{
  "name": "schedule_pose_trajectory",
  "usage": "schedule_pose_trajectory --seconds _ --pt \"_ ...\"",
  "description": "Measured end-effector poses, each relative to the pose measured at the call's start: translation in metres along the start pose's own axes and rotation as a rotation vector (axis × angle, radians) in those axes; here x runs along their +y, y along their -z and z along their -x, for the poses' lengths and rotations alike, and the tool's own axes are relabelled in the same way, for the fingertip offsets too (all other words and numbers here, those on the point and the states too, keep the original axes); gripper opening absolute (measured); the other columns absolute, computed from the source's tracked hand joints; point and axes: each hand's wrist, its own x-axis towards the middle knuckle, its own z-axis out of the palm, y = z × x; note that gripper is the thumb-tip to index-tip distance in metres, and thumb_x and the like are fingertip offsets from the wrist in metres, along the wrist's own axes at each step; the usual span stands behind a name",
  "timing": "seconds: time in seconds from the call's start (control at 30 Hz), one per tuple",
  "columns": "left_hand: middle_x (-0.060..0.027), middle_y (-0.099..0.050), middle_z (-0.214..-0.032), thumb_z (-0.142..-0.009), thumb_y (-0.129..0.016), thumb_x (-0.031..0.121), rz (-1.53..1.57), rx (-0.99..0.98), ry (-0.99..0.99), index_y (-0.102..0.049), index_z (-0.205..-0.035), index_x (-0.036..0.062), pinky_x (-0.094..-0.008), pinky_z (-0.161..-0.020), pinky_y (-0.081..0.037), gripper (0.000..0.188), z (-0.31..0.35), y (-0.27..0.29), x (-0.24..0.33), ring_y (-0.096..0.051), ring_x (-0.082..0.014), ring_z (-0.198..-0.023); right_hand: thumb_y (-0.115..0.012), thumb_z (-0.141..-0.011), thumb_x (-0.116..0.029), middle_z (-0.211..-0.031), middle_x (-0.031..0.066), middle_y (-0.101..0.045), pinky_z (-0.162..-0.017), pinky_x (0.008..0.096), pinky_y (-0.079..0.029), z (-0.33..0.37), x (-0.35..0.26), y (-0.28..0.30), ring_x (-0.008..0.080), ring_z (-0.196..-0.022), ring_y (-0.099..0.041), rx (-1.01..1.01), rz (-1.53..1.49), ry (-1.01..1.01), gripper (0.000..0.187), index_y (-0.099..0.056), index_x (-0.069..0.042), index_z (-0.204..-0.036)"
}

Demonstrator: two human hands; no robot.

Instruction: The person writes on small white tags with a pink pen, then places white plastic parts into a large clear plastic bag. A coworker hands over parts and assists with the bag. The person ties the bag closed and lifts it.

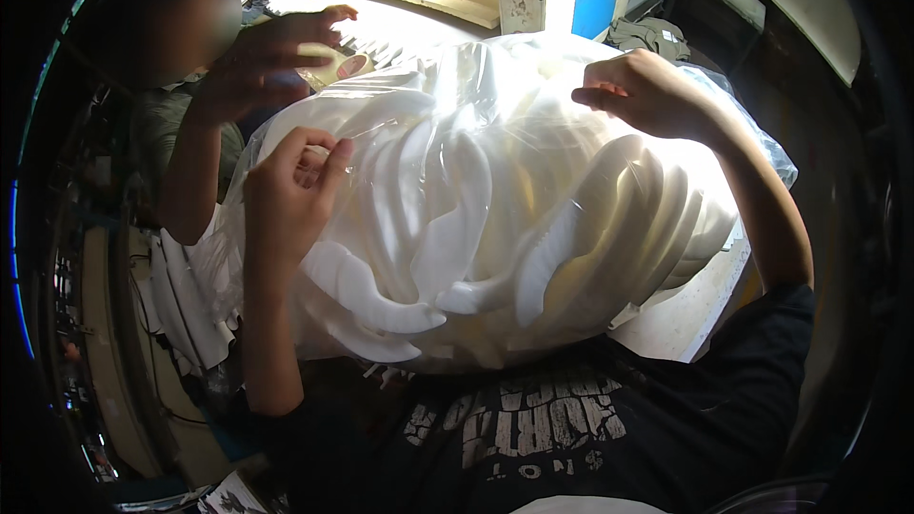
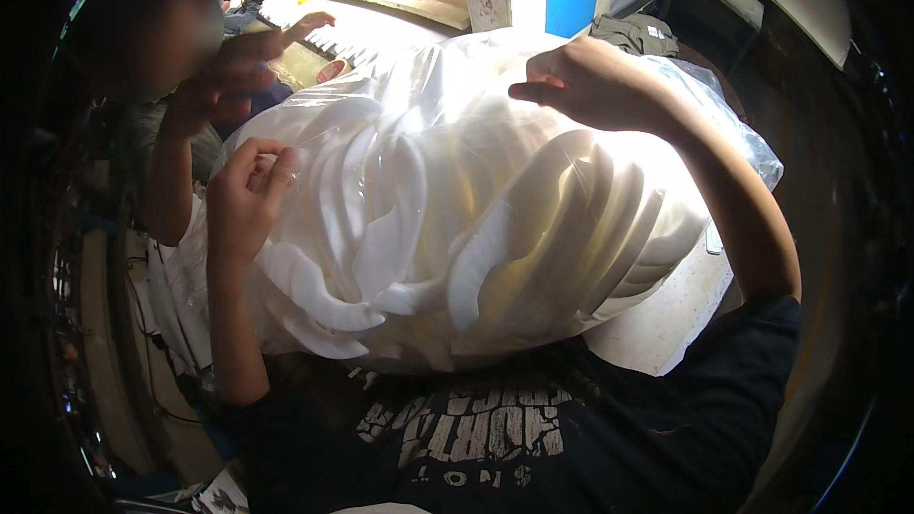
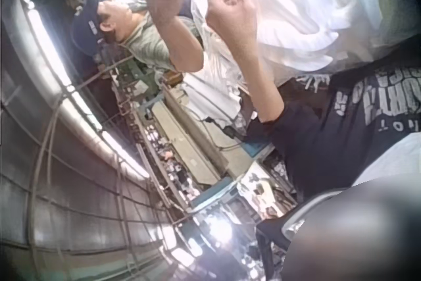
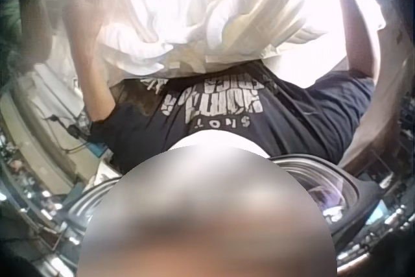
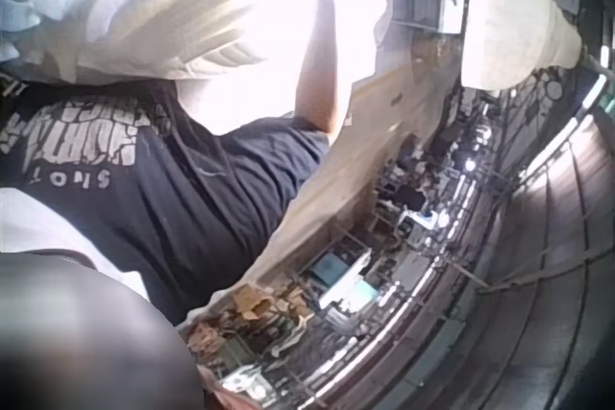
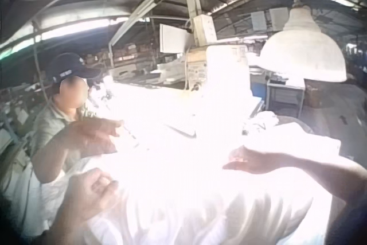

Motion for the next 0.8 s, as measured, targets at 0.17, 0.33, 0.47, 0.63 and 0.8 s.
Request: schedule_pose_trajectory --seconds 0.17,0.33,0.47,0.63,0.8 --pt "-0.0107 -0.069 -0.114 -0.102 -0.059 0.015 -0.248 0.132 -0.082 -0.065 -0.118 0.0009 -0.0400 -0.105 -0.045 0.022 0.055 0.093 -0.010 -0.063 -0.0250 -0.116 -0.057 -0.104 -0.033 -0.111 0.0151 -0.069 -0.093 0.0395 -0.053 0.086 0.017 0.044 0.0288 -0.106 -0.068 0.365 0.155 0.168 0.034 -0.069 -0.002 -0.107" --pt "-0.0166 -0.050 -0.149 -0.107 -0.037 0.055 0.251 0.590 0.341 -0.040 -0.152 0.0084 -0.0486 -0.122 -0.022 0.065 0.142 0.091 -0.107 -0.041 -0.0292 -0.143 -0.033 -0.109 -0.053 -0.135 0.0165 -0.063 -0.112 0.0440 -0.041 0.211 0.060 0.006 0.0287 -0.128 -0.059 0.880 -0.077 -0.181 0.064 -0.065 -0.001 -0.126" --pt "-0.0176 -0.027 -0.165 -0.105 -0.022 0.068 0.783 0.779 0.406 -0.024 -0.162 0.0091 -0.0484 -0.126 -0.012 0.082 0.198 0.033 -0.166 -0.022 -0.0305 -0.154 -0.024 -0.092 -0.086 -0.163 0.0226 -0.032 -0.125 0.0531 -0.008 0.222 0.088 -0.107 0.0357 -0.154 -0.023 1.329 -0.853 -0.526 0.109 -0.033 0.000 -0.157" --pt "-0.0183 -0.030 -0.165 -0.108 -0.029 0.059 0.084 0.480 0.397 -0.032 -0.159 0.0053 -0.0432 -0.124 -0.023 0.075 0.166 0.028 -0.153 -0.031 -0.0308 -0.151 -0.043 -0.103 -0.061 -0.165 0.0238 -0.024 -0.124 0.0456 -0.018 0.181 0.083 -0.117 0.0333 -0.152 -0.025 1.175 -0.719 -0.401 0.084 -0.026 0.000 -0.160" --pt "-0.0188 -0.050 -0.152 -0.112 -0.033 0.038 0.025 0.690 0.326 -0.051 -0.148 0.0016 -0.0408 -0.115 -0.042 0.054 0.106 0.050 -0.092 -0.051 -0.0309 -0.139 -0.052 -0.109 -0.027 -0.148 0.0187 -0.054 -0.114 0.0383 -0.039 0.145 0.070 -0.053 0.0278 -0.132 -0.056 1.277 -0.230 -0.399 0.038 -0.056 -0.001 -0.135"
